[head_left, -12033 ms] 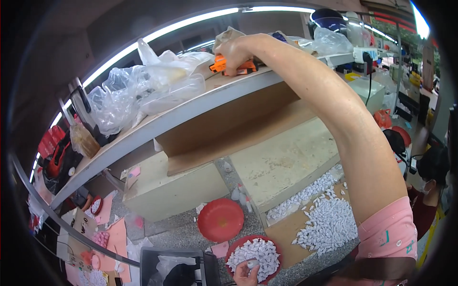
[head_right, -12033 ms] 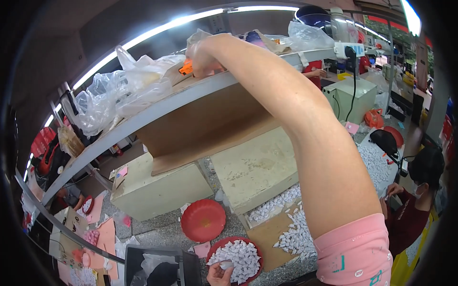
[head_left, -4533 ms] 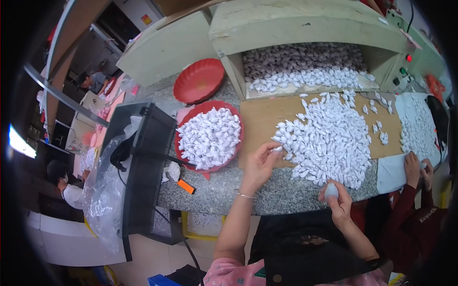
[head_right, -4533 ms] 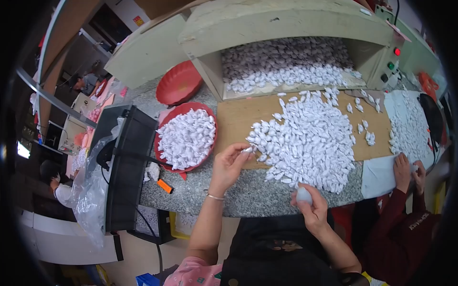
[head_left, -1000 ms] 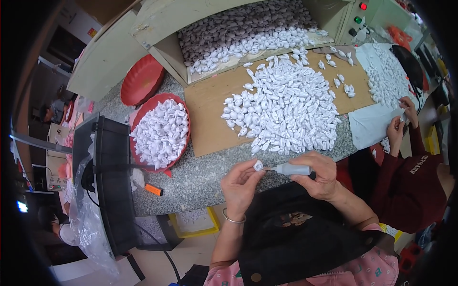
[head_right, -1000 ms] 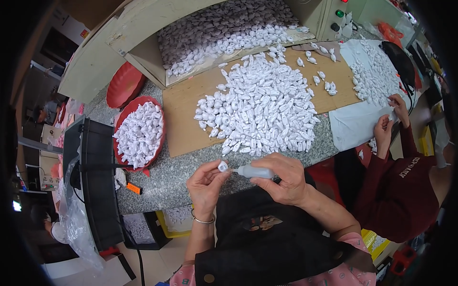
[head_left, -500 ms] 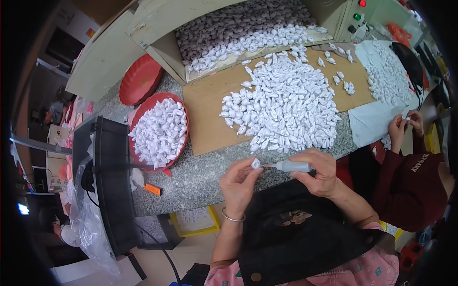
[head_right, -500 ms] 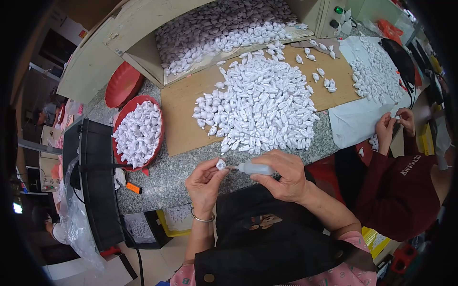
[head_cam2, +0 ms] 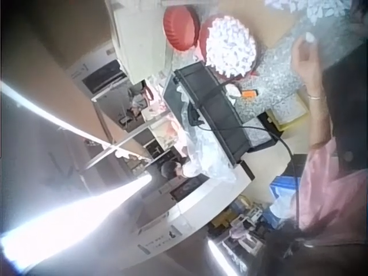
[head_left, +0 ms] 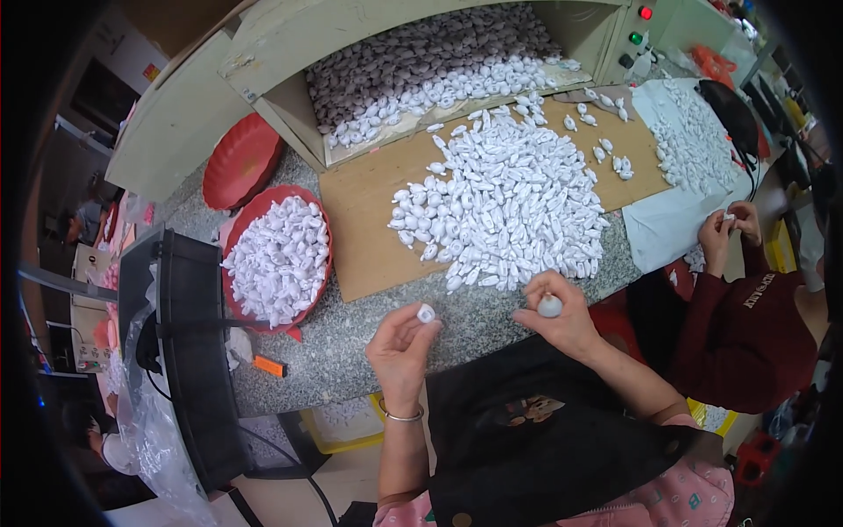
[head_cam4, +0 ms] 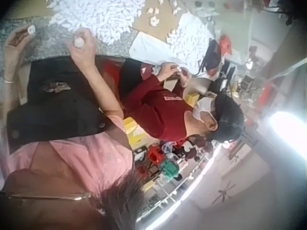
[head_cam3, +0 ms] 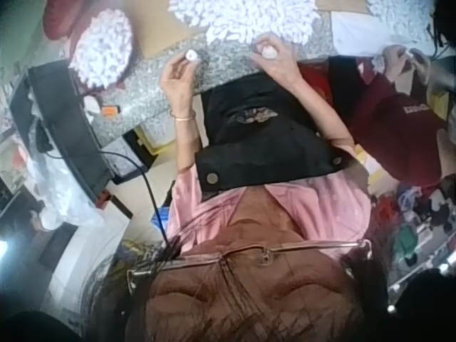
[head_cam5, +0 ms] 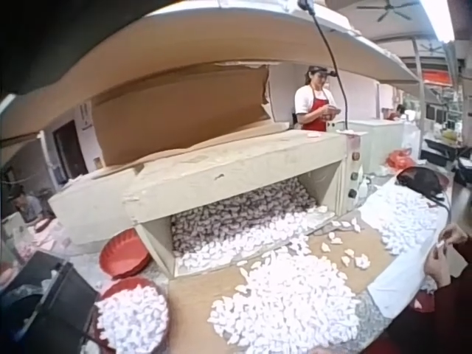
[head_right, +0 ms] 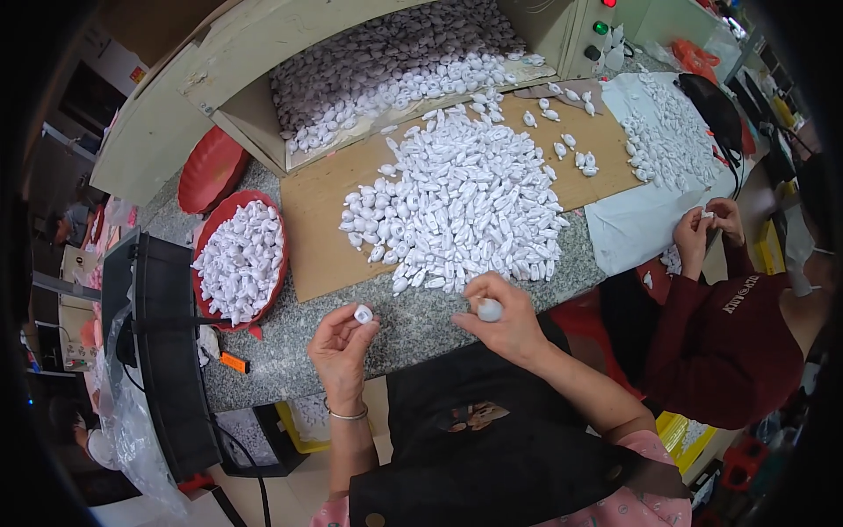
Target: The recorder is applying a liquid coating, likely glaze or adhesive, to small white ceramic pieces at a workstation.
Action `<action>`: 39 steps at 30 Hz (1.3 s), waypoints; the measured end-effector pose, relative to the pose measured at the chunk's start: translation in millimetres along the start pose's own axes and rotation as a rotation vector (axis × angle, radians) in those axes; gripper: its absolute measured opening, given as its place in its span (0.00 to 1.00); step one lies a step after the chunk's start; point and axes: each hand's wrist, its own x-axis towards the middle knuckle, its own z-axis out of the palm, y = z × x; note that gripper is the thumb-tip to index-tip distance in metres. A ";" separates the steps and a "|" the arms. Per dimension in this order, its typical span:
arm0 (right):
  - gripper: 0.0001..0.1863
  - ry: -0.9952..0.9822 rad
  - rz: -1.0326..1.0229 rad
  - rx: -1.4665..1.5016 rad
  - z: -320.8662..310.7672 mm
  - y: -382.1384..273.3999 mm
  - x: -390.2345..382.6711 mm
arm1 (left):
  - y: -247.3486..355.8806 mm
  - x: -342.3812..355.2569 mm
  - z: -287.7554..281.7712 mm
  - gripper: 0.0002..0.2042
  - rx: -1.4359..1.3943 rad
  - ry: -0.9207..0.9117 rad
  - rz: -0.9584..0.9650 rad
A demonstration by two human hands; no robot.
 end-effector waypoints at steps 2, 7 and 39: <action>0.10 0.000 -0.413 -0.543 12.9 -7.7 20.9 | 3.3 -1.9 0.4 0.17 -0.009 -0.004 0.013; 0.12 -0.075 -0.495 -0.961 24.0 -8.0 41.6 | 4.7 -8.2 -8.7 0.17 -0.021 0.007 0.042; 0.07 -0.063 -0.244 -0.215 37.6 -52.7 7.6 | -12.1 -16.6 20.7 0.15 0.228 0.002 0.251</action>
